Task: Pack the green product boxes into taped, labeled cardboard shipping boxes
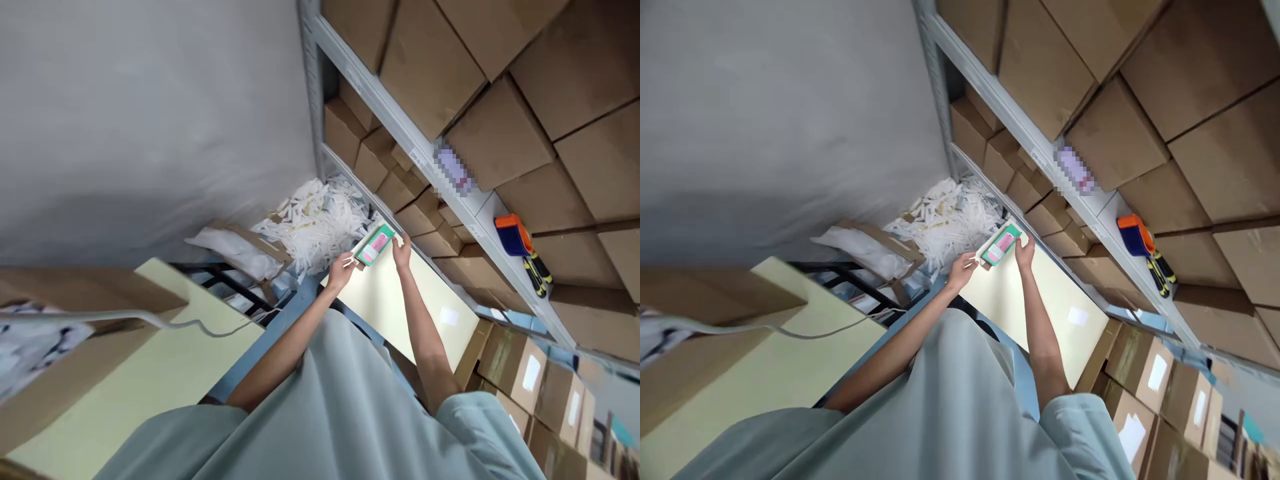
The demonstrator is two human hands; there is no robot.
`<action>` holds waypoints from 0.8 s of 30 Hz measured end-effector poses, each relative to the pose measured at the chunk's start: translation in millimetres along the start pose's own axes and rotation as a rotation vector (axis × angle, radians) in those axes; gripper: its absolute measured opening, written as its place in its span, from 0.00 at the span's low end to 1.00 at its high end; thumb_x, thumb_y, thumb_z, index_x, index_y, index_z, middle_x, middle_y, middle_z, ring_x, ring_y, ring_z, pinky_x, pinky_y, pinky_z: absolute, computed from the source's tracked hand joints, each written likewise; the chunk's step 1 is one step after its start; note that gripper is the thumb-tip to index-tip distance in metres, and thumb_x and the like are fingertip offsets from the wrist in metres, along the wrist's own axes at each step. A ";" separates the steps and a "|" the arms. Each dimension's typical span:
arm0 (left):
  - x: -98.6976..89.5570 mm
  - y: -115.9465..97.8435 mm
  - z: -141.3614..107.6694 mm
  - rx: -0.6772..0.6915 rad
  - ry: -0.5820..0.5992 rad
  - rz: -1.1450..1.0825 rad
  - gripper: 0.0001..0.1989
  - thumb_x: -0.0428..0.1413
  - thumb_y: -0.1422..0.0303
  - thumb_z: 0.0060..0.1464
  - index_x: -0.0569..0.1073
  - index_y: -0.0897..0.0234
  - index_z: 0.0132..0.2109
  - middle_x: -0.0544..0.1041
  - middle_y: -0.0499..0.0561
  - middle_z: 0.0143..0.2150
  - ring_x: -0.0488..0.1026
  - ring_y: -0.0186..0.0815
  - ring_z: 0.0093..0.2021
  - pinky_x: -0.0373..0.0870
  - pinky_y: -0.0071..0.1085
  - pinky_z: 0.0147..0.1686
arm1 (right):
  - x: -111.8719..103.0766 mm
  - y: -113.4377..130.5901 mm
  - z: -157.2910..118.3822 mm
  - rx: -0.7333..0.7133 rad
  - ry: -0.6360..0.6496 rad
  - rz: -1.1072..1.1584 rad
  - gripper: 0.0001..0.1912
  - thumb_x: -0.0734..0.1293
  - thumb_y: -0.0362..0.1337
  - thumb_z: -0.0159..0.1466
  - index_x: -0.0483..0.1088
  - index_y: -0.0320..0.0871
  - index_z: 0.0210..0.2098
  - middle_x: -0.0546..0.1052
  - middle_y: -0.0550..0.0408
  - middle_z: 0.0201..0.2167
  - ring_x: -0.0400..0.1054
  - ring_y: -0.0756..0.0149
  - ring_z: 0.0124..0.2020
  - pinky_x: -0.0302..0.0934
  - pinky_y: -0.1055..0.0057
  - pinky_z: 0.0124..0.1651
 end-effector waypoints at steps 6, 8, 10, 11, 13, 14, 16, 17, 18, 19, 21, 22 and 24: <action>-99.8 -15.4 -85.2 0.182 -0.304 -0.050 0.16 0.74 0.59 0.53 0.83 0.59 0.45 0.88 0.57 0.45 0.87 0.47 0.49 0.84 0.47 0.57 | 32.2 13.5 -91.5 -0.340 0.273 0.077 0.37 0.67 0.59 0.70 0.75 0.42 0.69 0.77 0.32 0.72 0.72 0.45 0.74 0.64 0.45 0.78; -143.2 -9.6 -131.0 0.202 -0.429 -0.057 0.19 0.75 0.55 0.52 0.84 0.59 0.46 0.87 0.55 0.41 0.86 0.46 0.44 0.84 0.44 0.53 | 53.7 17.0 -132.5 -0.400 0.400 0.101 0.37 0.68 0.60 0.71 0.76 0.41 0.68 0.78 0.32 0.70 0.73 0.45 0.72 0.65 0.44 0.78; -183.1 -2.5 -182.2 0.200 -0.544 -0.072 0.23 0.75 0.49 0.50 0.83 0.59 0.46 0.86 0.53 0.37 0.85 0.45 0.40 0.84 0.42 0.48 | 71.7 22.2 -176.4 -0.444 0.520 0.118 0.37 0.68 0.60 0.70 0.77 0.40 0.66 0.80 0.31 0.68 0.74 0.44 0.71 0.65 0.43 0.78; -200.6 0.8 -207.8 0.196 -0.597 -0.083 0.26 0.74 0.46 0.50 0.83 0.59 0.47 0.85 0.52 0.35 0.84 0.44 0.39 0.83 0.42 0.45 | 77.9 25.0 -197.7 -0.462 0.576 0.121 0.36 0.69 0.60 0.70 0.78 0.40 0.65 0.81 0.32 0.68 0.75 0.44 0.71 0.65 0.43 0.78; -229.8 6.7 -254.5 0.188 -0.696 -0.112 0.32 0.74 0.40 0.47 0.83 0.59 0.47 0.83 0.51 0.33 0.83 0.43 0.37 0.82 0.41 0.43 | 84.8 29.4 -235.4 -0.494 0.677 0.123 0.34 0.69 0.59 0.70 0.79 0.41 0.63 0.82 0.33 0.67 0.76 0.44 0.70 0.66 0.43 0.77; -241.8 9.3 -274.0 0.185 -0.742 -0.128 0.34 0.74 0.38 0.45 0.82 0.60 0.48 0.82 0.50 0.32 0.82 0.43 0.36 0.82 0.41 0.43 | 86.1 30.5 -251.2 -0.504 0.719 0.124 0.33 0.69 0.58 0.70 0.79 0.41 0.63 0.82 0.34 0.66 0.76 0.45 0.70 0.66 0.43 0.77; -261.0 14.5 -303.8 0.181 -0.823 -0.165 0.38 0.75 0.36 0.43 0.82 0.61 0.49 0.82 0.49 0.32 0.81 0.42 0.35 0.81 0.40 0.42 | 86.8 30.2 -277.6 -0.520 0.784 0.118 0.31 0.69 0.58 0.71 0.80 0.42 0.62 0.84 0.35 0.64 0.78 0.45 0.68 0.68 0.44 0.76; -268.8 17.1 -314.4 0.181 -0.858 -0.186 0.39 0.75 0.35 0.43 0.82 0.61 0.49 0.82 0.49 0.32 0.81 0.41 0.35 0.80 0.40 0.42 | 87.4 29.3 -289.4 -0.527 0.810 0.110 0.31 0.69 0.58 0.71 0.80 0.42 0.61 0.85 0.35 0.63 0.79 0.45 0.67 0.68 0.45 0.75; -276.0 19.7 -322.8 0.184 -0.889 -0.208 0.40 0.75 0.35 0.43 0.82 0.61 0.49 0.81 0.49 0.32 0.80 0.41 0.35 0.80 0.40 0.42 | 88.8 28.1 -301.3 -0.532 0.837 0.099 0.30 0.69 0.58 0.71 0.81 0.42 0.60 0.85 0.36 0.62 0.79 0.45 0.66 0.69 0.45 0.75; -283.0 22.3 -329.5 0.190 -0.916 -0.232 0.40 0.75 0.34 0.43 0.82 0.62 0.50 0.81 0.49 0.33 0.80 0.40 0.35 0.80 0.40 0.43 | 91.5 27.3 -314.1 -0.537 0.866 0.087 0.30 0.69 0.59 0.71 0.81 0.42 0.58 0.86 0.36 0.61 0.80 0.45 0.65 0.69 0.45 0.74; -299.1 27.8 -341.0 0.208 -0.963 -0.283 0.40 0.75 0.34 0.43 0.82 0.62 0.50 0.81 0.49 0.33 0.81 0.41 0.35 0.80 0.39 0.43 | 101.4 27.5 -345.1 -0.545 0.939 0.068 0.28 0.70 0.59 0.70 0.82 0.44 0.55 0.87 0.37 0.59 0.81 0.45 0.64 0.70 0.45 0.74; -309.4 31.0 -347.4 0.220 -0.984 -0.309 0.40 0.75 0.35 0.43 0.82 0.62 0.50 0.81 0.49 0.33 0.81 0.41 0.36 0.80 0.40 0.43 | 108.8 29.0 -364.4 -0.551 0.985 0.062 0.27 0.70 0.59 0.69 0.82 0.45 0.54 0.87 0.38 0.59 0.81 0.45 0.63 0.70 0.45 0.74; -335.8 39.3 -364.4 0.246 -1.029 -0.358 0.38 0.75 0.36 0.44 0.83 0.61 0.50 0.81 0.50 0.34 0.82 0.42 0.37 0.81 0.40 0.44 | 127.6 34.7 -411.3 -0.564 1.102 0.051 0.24 0.72 0.58 0.69 0.82 0.46 0.52 0.88 0.40 0.56 0.82 0.45 0.61 0.71 0.45 0.73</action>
Point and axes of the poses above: each hand's wrist, its own z-axis towards the middle knuckle, its own x-axis out of the palm, y = z × x, the point moved 1 cm from there along z, towards the middle knuckle
